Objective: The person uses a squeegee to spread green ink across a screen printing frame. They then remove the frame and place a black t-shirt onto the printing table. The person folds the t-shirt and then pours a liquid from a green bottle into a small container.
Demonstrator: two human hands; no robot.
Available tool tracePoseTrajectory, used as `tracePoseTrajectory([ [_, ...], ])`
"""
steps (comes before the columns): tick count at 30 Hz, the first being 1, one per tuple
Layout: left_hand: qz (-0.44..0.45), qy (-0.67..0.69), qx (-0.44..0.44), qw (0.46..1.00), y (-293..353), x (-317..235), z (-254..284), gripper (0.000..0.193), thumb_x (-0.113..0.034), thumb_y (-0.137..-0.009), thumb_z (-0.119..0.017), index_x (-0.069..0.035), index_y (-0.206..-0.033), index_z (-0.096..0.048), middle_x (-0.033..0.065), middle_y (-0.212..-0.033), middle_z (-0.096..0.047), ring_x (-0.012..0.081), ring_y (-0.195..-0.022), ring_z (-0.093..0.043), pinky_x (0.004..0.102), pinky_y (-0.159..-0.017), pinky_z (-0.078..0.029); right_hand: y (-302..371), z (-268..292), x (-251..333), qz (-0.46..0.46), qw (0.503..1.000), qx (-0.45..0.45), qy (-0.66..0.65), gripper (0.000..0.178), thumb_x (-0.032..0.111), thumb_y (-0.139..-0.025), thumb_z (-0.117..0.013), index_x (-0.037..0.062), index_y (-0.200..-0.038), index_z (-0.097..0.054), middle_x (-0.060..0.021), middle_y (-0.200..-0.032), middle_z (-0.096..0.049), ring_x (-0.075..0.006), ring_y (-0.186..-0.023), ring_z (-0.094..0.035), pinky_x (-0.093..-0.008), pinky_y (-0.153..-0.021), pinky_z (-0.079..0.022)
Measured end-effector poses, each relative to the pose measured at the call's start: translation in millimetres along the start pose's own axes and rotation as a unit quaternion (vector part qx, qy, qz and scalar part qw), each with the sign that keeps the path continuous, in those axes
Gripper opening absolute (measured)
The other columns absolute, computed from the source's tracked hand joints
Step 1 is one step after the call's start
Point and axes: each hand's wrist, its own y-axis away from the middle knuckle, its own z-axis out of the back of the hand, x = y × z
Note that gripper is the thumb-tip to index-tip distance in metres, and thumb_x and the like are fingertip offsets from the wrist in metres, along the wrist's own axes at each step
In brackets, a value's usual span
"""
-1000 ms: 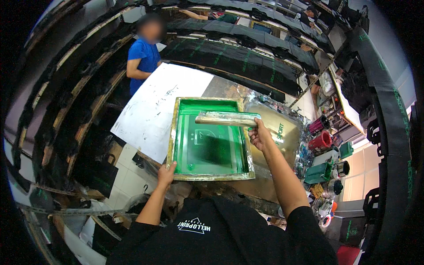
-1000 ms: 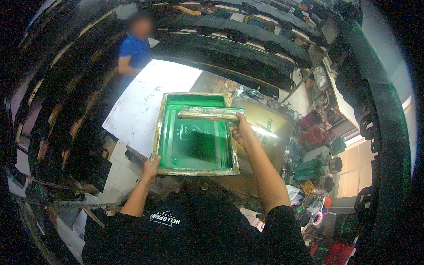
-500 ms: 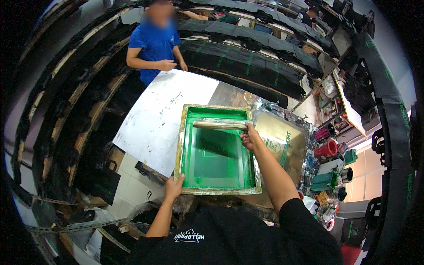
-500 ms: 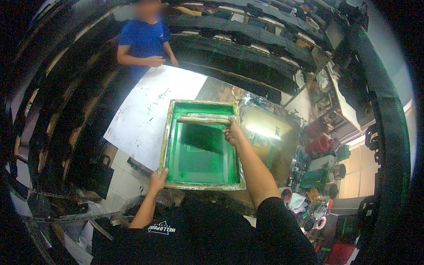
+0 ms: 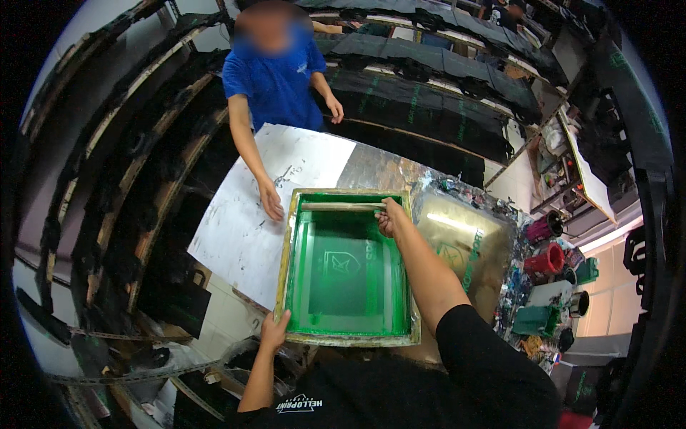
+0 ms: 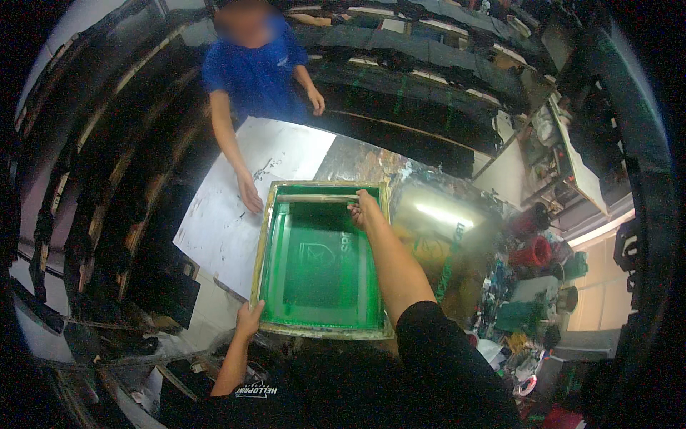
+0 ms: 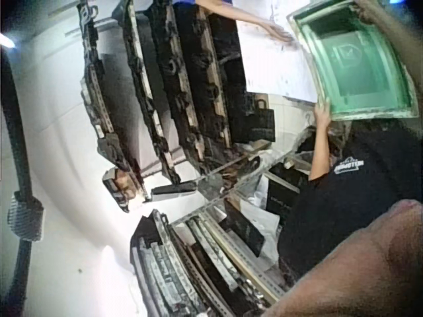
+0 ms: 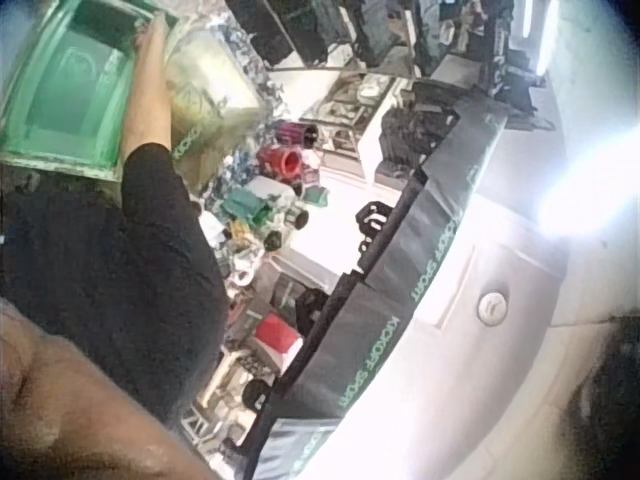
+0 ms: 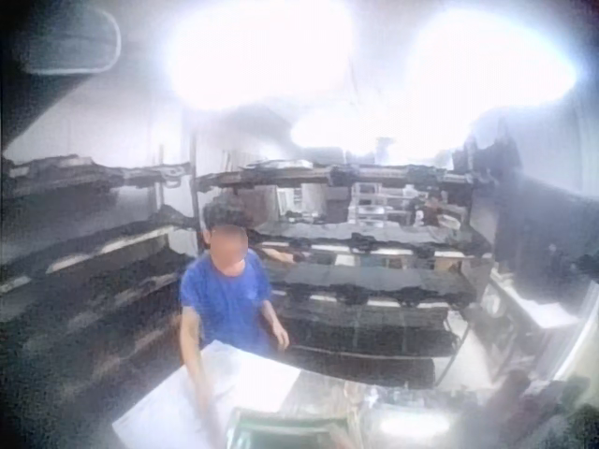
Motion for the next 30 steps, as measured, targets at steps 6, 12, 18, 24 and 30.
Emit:
tracePoseTrajectory([
  [6, 0.005, -0.003, 0.013, 1.000, 1.4, -7.0, -1.6, 0.050, -0.043, -0.089, -0.069, 0.004, -0.106, -0.063, 0.0154, -0.093, -0.068, 0.0233, -0.085, -0.063, 0.0372, -0.078, -0.049, -14.2, 2.9, 30.7, -0.079, 0.995, 0.015, -0.055, 0.056, 0.062, -0.093, -0.046, 0.0071, -0.082, -0.051, 0.0016, -0.054, -0.043, -0.0069, -0.041, -0.037, -0.0181, -0.035, -0.031],
  [12, 0.000, -0.021, 0.008, 1.000, 4.9, -12.7, -0.9, 0.047, -0.041, -0.091, -0.068, 0.004, -0.106, -0.064, 0.0132, -0.091, -0.067, 0.0213, -0.084, -0.062, 0.0369, -0.077, -0.049, -37.4, -14.8, 51.9, 0.017, 0.999, 0.022, -0.021, 0.066, 0.069, -0.095, -0.030, 0.0067, -0.091, -0.050, -0.0017, -0.057, -0.049, -0.0070, -0.040, -0.036, -0.0203, -0.033, -0.032],
  [18, -0.024, -0.069, -0.007, 0.997, -5.0, 8.1, 10.0, 0.057, -0.051, -0.084, -0.071, 0.004, -0.100, -0.064, 0.0212, -0.091, -0.068, 0.0328, -0.086, -0.065, 0.0420, -0.077, -0.049, -73.1, -27.9, 55.7, 0.094, 0.994, -0.015, -0.045, 0.063, 0.067, -0.096, -0.029, 0.0071, -0.091, -0.047, -0.0057, -0.062, -0.053, -0.0102, -0.038, -0.036, -0.0223, -0.032, -0.031],
  [24, -0.054, -0.039, -0.011, 0.998, -20.0, 13.8, 8.1, 0.060, -0.054, -0.083, -0.070, 0.004, -0.097, -0.065, 0.0226, -0.087, -0.069, 0.0329, -0.083, -0.067, 0.0428, -0.075, -0.051, -59.5, -1.6, 68.7, 0.080, 0.995, 0.005, -0.066, 0.073, 0.077, -0.091, -0.030, 0.0059, -0.089, -0.049, -0.0041, -0.060, -0.050, -0.0093, -0.038, -0.034, -0.0214, -0.033, -0.028],
  [30, -0.056, -0.059, -0.034, 0.996, -11.5, -19.7, 21.4, 0.064, -0.056, -0.083, -0.070, 0.006, -0.096, -0.066, 0.0240, -0.087, -0.069, 0.0348, -0.083, -0.068, 0.0432, -0.075, -0.051, 68.1, 48.0, 15.9, 0.208, 0.975, 0.056, 0.061, 0.068, 0.073, -0.092, -0.038, 0.0069, -0.082, -0.053, -0.0032, -0.059, -0.052, -0.0096, -0.042, -0.039, -0.0231, -0.038, -0.032],
])
